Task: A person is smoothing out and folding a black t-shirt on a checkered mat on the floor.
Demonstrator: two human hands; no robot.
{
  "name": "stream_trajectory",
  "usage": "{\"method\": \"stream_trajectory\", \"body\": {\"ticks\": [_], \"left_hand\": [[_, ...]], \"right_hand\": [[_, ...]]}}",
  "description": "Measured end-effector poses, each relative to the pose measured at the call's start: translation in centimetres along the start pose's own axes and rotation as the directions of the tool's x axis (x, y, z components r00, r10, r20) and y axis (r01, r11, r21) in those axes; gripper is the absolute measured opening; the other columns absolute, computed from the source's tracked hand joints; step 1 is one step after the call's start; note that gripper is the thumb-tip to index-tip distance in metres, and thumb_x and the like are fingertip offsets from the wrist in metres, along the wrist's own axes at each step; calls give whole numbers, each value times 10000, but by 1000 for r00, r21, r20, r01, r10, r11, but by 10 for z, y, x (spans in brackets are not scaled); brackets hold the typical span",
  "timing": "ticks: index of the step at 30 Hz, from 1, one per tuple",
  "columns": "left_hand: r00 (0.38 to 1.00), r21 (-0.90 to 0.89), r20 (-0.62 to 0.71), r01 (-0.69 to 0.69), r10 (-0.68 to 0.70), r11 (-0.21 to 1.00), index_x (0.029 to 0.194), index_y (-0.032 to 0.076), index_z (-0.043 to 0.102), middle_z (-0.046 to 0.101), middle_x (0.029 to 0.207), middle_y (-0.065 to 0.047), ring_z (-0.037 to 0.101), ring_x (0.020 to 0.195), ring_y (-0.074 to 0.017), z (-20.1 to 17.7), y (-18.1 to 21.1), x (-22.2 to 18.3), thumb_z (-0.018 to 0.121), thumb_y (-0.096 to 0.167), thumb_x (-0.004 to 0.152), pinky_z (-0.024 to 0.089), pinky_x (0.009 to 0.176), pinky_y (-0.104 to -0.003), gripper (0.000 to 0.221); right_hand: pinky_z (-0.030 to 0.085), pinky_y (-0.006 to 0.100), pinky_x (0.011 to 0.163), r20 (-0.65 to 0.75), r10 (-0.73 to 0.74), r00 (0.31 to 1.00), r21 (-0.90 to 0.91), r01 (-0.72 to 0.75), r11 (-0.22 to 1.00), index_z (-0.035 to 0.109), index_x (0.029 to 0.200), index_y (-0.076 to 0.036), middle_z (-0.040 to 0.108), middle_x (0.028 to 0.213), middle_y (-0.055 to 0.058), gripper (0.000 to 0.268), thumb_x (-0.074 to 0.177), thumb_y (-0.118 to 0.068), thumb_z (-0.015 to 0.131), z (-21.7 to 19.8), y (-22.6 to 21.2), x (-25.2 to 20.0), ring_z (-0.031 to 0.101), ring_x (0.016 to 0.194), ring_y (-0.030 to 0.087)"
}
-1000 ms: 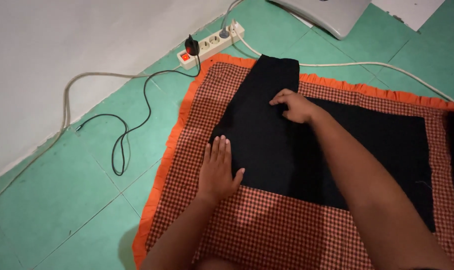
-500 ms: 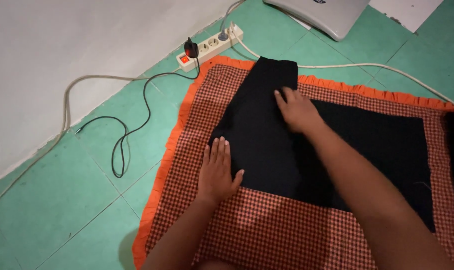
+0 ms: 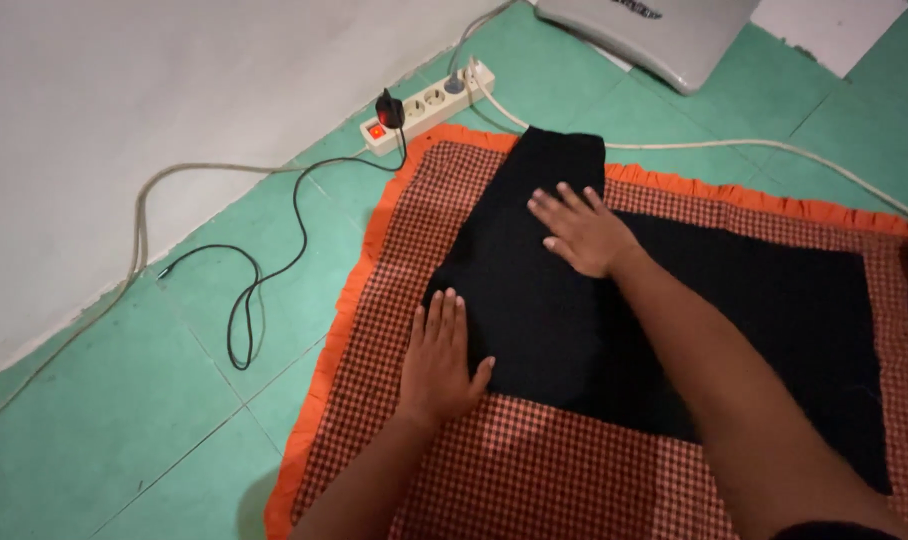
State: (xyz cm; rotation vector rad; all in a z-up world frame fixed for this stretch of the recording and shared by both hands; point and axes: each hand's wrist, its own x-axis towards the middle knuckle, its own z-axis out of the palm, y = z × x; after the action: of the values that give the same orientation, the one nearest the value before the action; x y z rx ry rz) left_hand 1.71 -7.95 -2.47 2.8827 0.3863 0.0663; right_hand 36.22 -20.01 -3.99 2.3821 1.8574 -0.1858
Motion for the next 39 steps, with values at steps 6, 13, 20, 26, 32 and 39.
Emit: {"method": "stream_trajectory", "body": {"ticks": [6, 13, 20, 26, 32, 39], "left_hand": [[999, 22, 39, 9, -10, 1000, 1567, -96, 238, 228, 1646, -302, 164, 1555, -420, 3, -1, 2, 384, 569, 1001, 44, 1262, -569, 886], [992, 60, 120, 29, -36, 998, 1577, -83, 212, 200, 1658, -288, 138, 1561, -408, -2, 2, 2, 357, 579, 1004, 35, 1261, -569, 887], [998, 59, -42, 38, -36, 998, 1560, -89, 279, 249, 1642, -289, 175, 1550, -430, 3, 1, -1, 416, 594, 990, 16, 1242, -624, 900], [979, 77, -186, 95, -79, 992, 1533, -39, 384, 348, 1607, -259, 226, 1536, -433, 21, -2, -5, 410, 546, 1007, 45, 1218, -668, 788], [815, -2, -534, 264, -225, 964, 1364, 165, 656, 561, 1489, -145, 408, 1454, -415, 38, -28, -1, 607, 320, 961, 184, 1168, -696, 435], [597, -27, -752, 396, -279, 918, 1011, 345, 768, 686, 814, 169, 665, 849, -59, 14, -65, -23, 670, 387, 1004, 295, 1172, -538, 107]], "right_hand": [[202, 638, 1221, -383, -131, 914, -138, 84, 987, 260, 1610, 44, 290, 1645, 286, 863, 1006, -533, 475, 12, -22, 30, 259, 1505, 515], [178, 636, 1213, -197, -309, 930, 34, 322, 946, 283, 1618, -72, 292, 1667, 181, 752, 1020, -500, 439, 16, -79, -12, 242, 1528, 436], [208, 647, 1220, -299, -1, 954, -108, -33, 994, 259, 1636, -91, 242, 1698, 145, 803, 1007, -576, 378, 30, -13, 14, 228, 1533, 463], [210, 649, 1196, -322, -22, 947, 66, 46, 997, 264, 1599, 25, 292, 1640, 257, 922, 953, -590, 495, 18, -142, -27, 239, 1492, 523], [136, 589, 1247, -243, 66, 968, 115, -38, 993, 271, 1621, -37, 314, 1654, 190, 932, 974, -699, 381, 23, -163, -40, 208, 1552, 406], [183, 550, 1259, -453, 63, 889, 107, -16, 994, 430, 1562, -32, 447, 1590, 199, 788, 983, -564, 481, 29, -165, -44, 300, 1525, 415]]}}
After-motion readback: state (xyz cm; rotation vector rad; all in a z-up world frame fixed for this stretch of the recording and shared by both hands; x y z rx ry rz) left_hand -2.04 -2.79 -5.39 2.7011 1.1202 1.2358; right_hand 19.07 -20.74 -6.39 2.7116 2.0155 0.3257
